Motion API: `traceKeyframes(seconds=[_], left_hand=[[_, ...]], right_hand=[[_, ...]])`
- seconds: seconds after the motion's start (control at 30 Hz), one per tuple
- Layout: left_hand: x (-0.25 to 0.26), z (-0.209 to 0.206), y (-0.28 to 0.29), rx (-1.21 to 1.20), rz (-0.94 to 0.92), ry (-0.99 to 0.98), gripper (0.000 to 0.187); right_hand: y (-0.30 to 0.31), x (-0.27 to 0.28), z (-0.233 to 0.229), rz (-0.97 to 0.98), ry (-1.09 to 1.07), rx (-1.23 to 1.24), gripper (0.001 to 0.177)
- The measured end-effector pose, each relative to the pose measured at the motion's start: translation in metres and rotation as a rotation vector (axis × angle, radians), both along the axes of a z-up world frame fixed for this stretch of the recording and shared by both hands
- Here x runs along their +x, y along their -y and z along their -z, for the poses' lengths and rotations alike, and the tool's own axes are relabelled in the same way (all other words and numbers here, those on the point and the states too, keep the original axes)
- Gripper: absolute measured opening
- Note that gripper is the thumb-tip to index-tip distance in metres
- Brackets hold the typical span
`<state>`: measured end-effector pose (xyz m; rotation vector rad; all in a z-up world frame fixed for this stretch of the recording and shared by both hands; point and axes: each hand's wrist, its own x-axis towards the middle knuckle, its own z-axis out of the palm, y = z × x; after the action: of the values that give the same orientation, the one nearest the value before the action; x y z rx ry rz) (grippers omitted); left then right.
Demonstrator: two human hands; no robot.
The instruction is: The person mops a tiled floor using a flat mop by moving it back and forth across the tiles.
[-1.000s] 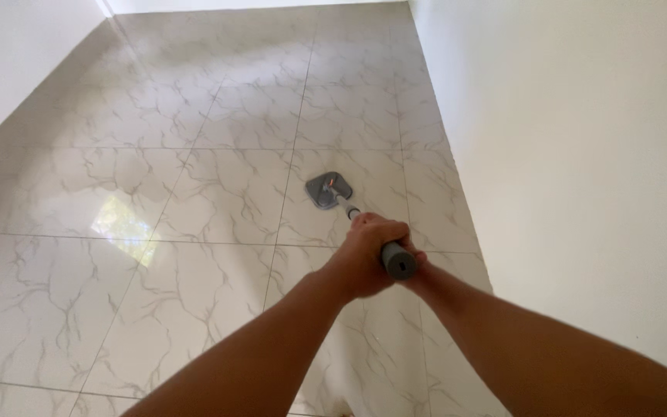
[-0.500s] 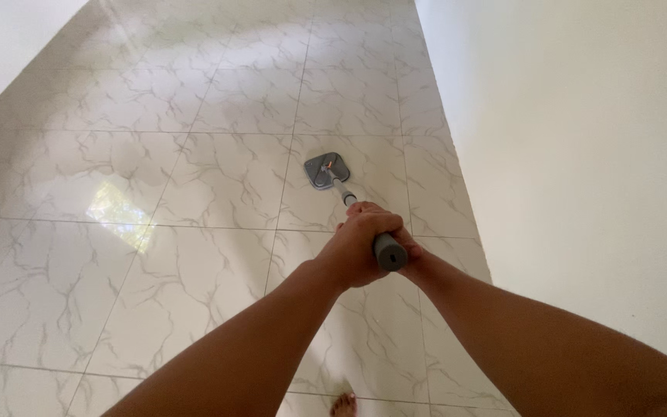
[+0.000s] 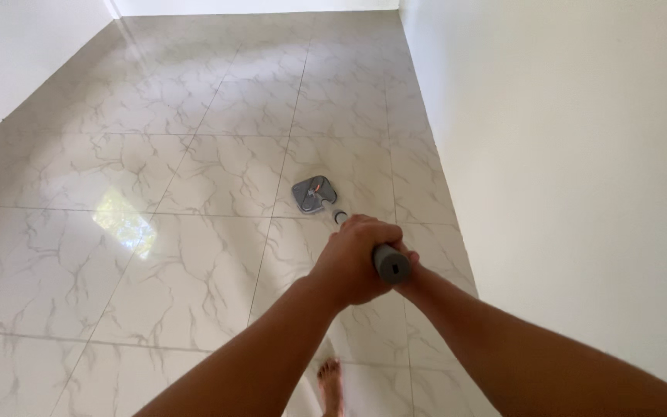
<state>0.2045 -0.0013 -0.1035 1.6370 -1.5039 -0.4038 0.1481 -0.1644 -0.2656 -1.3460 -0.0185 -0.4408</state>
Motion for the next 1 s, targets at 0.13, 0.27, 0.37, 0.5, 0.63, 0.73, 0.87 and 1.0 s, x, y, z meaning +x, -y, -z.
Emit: traceKeyframes(seconds=[0.13, 0.27, 0.37, 0.5, 0.63, 0.73, 0.87, 1.0], left_hand=[[-0.036, 0.008, -0.038, -0.077, 0.057, 0.057, 0.023], [-0.062, 0.004, -0.068, -0.094, 0.078, 0.068, 0.021], [-0.070, -0.018, -0.083, -0.013, 0.046, 0.027, 0.020], [-0.069, -0.057, -0.090, 0.021, -0.019, -0.022, 0.018], [-0.069, -0.072, -0.085, 0.092, -0.053, -0.009, 0.016], [-0.064, -0.060, -0.078, 0.028, -0.022, -0.034, 0.016], [-0.056, -0.025, -0.081, -0.032, 0.037, -0.016, 0.024], [-0.049, 0.011, -0.077, -0.123, 0.143, 0.079, 0.022]], right_hand=[[-0.044, -0.034, 0.005, 0.003, 0.016, -0.029, 0.039], [-0.074, -0.059, 0.004, 0.016, 0.027, -0.018, 0.040], [-0.084, -0.061, -0.005, 0.016, 0.051, -0.016, 0.041], [-0.086, -0.060, -0.021, 0.007, 0.088, 0.020, 0.042], [-0.083, -0.054, -0.032, -0.005, 0.115, 0.059, 0.043], [-0.083, -0.056, -0.030, -0.007, 0.098, 0.050, 0.044], [-0.090, -0.053, -0.012, -0.026, 0.040, -0.003, 0.045], [-0.087, -0.050, 0.009, -0.038, -0.015, -0.037, 0.046]])
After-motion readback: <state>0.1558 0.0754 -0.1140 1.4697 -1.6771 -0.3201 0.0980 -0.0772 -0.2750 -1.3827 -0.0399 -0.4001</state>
